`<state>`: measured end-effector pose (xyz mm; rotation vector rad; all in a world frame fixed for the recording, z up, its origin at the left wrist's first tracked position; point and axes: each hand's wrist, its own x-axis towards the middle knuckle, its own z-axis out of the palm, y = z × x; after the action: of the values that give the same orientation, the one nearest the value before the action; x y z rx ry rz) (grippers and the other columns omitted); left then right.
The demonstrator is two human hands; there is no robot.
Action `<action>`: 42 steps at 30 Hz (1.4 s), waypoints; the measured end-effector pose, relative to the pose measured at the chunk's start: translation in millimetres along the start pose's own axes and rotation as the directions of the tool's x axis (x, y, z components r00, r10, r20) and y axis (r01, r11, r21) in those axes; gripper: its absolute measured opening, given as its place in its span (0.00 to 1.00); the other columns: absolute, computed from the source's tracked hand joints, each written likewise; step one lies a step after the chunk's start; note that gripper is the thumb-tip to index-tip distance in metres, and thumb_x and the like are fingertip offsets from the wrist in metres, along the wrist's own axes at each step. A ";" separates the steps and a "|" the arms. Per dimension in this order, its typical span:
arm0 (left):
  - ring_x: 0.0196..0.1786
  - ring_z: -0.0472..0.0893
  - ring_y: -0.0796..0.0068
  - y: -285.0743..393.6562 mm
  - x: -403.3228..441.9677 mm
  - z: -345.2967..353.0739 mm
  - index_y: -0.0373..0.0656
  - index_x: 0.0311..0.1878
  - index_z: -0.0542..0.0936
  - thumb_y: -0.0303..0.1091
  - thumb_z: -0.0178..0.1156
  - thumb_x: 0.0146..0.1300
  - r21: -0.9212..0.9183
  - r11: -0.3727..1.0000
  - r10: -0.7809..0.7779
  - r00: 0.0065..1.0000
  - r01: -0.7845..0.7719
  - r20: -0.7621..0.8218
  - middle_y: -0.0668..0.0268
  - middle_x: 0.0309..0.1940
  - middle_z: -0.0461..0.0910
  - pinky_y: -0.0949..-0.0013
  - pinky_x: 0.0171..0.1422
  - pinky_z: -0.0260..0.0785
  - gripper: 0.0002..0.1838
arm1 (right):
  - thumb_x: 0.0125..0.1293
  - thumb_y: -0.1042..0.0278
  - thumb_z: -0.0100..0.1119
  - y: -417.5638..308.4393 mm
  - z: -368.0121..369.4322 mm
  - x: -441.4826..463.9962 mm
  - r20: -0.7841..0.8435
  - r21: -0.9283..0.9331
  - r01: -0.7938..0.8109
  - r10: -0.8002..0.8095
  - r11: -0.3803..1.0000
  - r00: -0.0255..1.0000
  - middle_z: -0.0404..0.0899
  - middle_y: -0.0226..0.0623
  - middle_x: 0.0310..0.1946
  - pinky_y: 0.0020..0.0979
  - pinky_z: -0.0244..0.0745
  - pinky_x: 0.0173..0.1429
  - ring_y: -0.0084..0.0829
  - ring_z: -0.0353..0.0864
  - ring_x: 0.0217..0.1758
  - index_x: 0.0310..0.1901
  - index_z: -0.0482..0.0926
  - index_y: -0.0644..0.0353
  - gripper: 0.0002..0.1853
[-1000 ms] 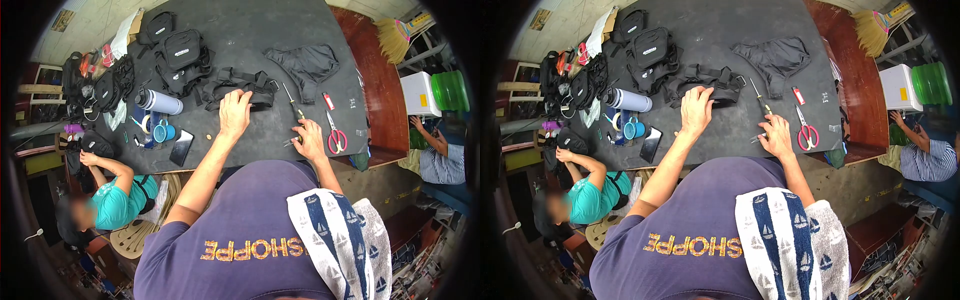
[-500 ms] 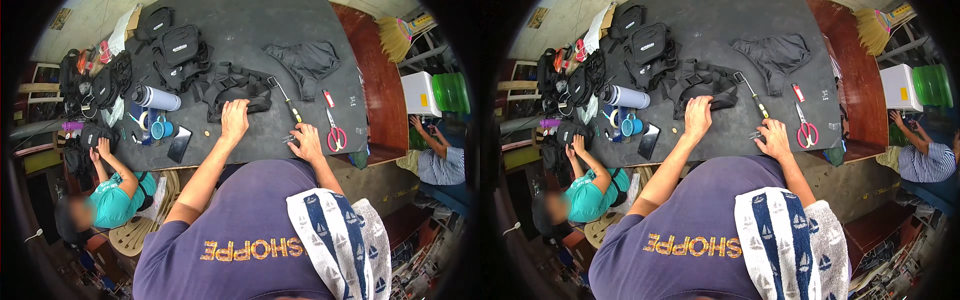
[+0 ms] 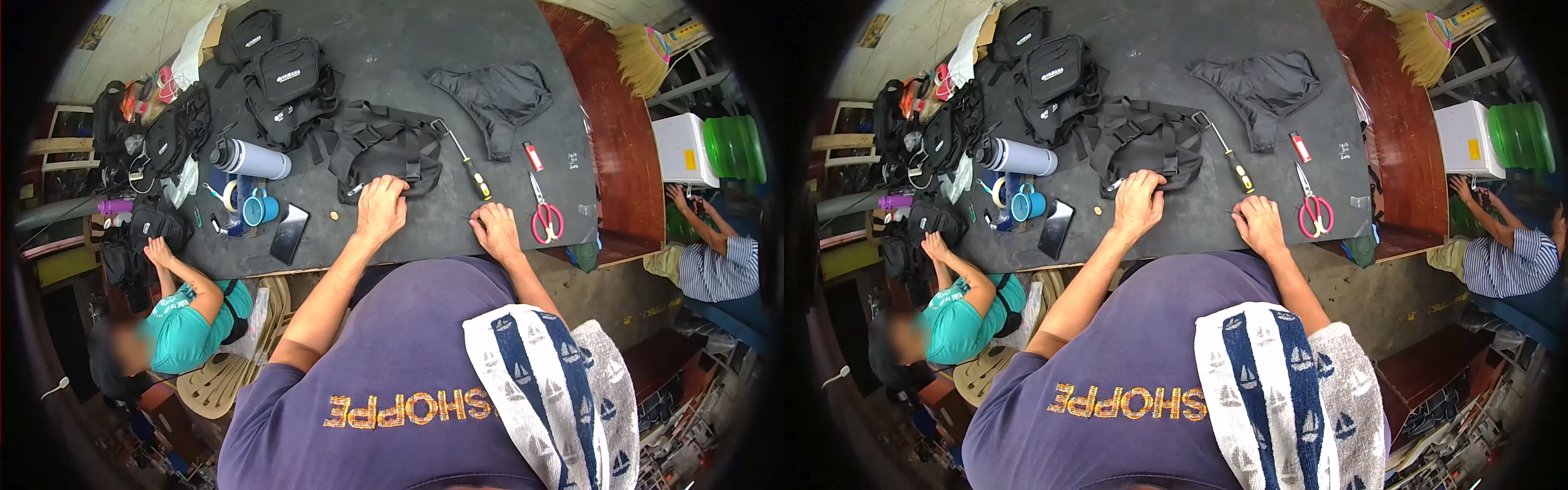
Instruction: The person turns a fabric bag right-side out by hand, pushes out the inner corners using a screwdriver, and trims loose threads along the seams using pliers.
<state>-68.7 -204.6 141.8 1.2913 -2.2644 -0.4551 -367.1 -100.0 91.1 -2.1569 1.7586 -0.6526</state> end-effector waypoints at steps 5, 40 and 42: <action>0.65 0.78 0.54 0.7 -41.5 34.6 0.46 0.55 0.82 0.30 0.71 0.61 0.032 0.998 0.049 0.993 -0.052 0.104 0.60 0.57 0.79 0.47 0.73 0.67 0.18 | 0.65 0.63 0.74 5.4 0.0 -6.0 -0.082 0.001 -0.063 0.063 0.998 0.995 0.80 0.33 0.42 0.44 0.71 0.55 0.40 0.80 0.50 0.43 0.83 0.52 0.10; 0.78 0.73 0.51 -8.6 -82.9 79.8 0.50 0.66 0.83 0.36 0.75 0.62 -0.034 0.996 -0.086 0.996 0.087 0.017 0.62 0.69 0.77 0.40 0.81 0.64 0.27 | 0.54 0.65 0.85 27.9 22.1 3.5 -0.141 -0.007 -0.096 0.094 0.995 0.986 0.69 0.30 0.25 0.39 0.64 0.37 0.35 0.69 0.28 0.35 0.80 0.57 0.18; 0.77 0.74 0.51 -10.3 -82.4 80.8 0.50 0.64 0.84 0.34 0.75 0.62 -0.031 0.995 -0.091 0.996 0.092 0.014 0.62 0.68 0.78 0.40 0.80 0.64 0.26 | 0.54 0.67 0.85 30.4 23.8 3.4 -0.149 0.004 -0.079 0.079 0.997 0.986 0.69 0.30 0.25 0.38 0.63 0.36 0.34 0.68 0.27 0.36 0.80 0.57 0.18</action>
<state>-71.4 -134.7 49.4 1.3843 -2.2063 -0.5304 -380.1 -111.4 56.5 -2.0756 1.9100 -0.8110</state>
